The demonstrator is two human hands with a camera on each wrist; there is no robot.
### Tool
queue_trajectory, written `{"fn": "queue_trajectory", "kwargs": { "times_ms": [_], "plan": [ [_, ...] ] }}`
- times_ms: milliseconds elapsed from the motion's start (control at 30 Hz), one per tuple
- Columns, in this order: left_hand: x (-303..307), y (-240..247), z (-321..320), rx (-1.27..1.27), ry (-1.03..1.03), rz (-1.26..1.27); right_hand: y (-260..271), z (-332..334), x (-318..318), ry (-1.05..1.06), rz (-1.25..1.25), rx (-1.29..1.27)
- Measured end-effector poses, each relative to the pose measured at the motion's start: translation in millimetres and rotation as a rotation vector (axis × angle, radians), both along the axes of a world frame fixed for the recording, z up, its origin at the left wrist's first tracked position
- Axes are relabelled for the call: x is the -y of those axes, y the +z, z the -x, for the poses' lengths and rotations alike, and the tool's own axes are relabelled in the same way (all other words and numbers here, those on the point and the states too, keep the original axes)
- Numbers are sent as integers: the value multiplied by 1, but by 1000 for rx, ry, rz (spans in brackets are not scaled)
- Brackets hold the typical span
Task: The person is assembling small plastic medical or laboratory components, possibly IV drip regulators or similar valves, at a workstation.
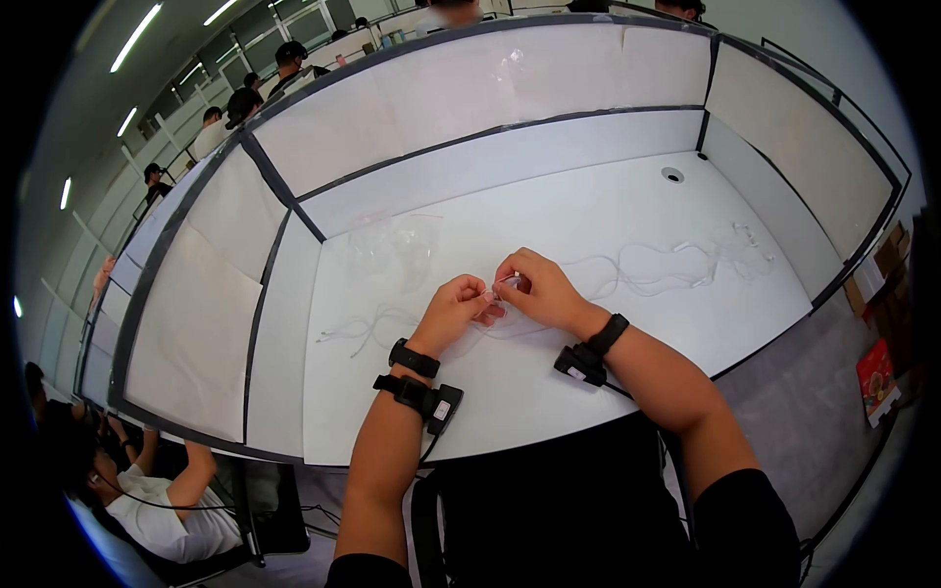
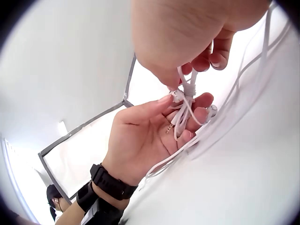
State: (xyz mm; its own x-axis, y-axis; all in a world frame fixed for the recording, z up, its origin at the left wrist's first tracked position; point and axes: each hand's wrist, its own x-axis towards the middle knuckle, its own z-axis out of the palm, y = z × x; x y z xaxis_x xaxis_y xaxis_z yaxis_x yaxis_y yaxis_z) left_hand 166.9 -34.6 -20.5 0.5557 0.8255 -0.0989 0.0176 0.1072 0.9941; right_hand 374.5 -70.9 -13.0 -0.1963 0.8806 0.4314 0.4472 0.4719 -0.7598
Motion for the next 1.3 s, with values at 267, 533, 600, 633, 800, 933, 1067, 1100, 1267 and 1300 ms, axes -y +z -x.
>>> {"fn": "queue_trajectory", "kwargs": {
  "times_ms": [267,533,600,633,800,933,1067,1100,1267,1300],
  "plan": [
    [2,4,-2,18,-20,-57,3,4,4,-24,-35,-31],
    [0,0,-8,-28,77,-166,-8,5,-7,-122,221,-236],
    [2,-1,-7,-9,70,-159,-15,7,-9,-148,298,-316],
    [3,0,-6,-12,61,-157,-16,6,-10,-148,357,-431],
    [-3,-7,-4,68,5,-200,-20,-3,-20,-120,391,-676],
    [-3,-6,-4,156,86,-145,-8,-4,-14,-76,442,-693],
    [-4,-7,-3,251,112,-134,11,0,0,129,419,-692],
    [-3,-6,-4,268,130,-141,9,0,0,176,423,-641],
    [1,-1,-10,307,232,-267,11,7,5,102,390,-114],
    [5,6,-11,319,242,-258,6,10,4,22,112,83]
  ]
}}
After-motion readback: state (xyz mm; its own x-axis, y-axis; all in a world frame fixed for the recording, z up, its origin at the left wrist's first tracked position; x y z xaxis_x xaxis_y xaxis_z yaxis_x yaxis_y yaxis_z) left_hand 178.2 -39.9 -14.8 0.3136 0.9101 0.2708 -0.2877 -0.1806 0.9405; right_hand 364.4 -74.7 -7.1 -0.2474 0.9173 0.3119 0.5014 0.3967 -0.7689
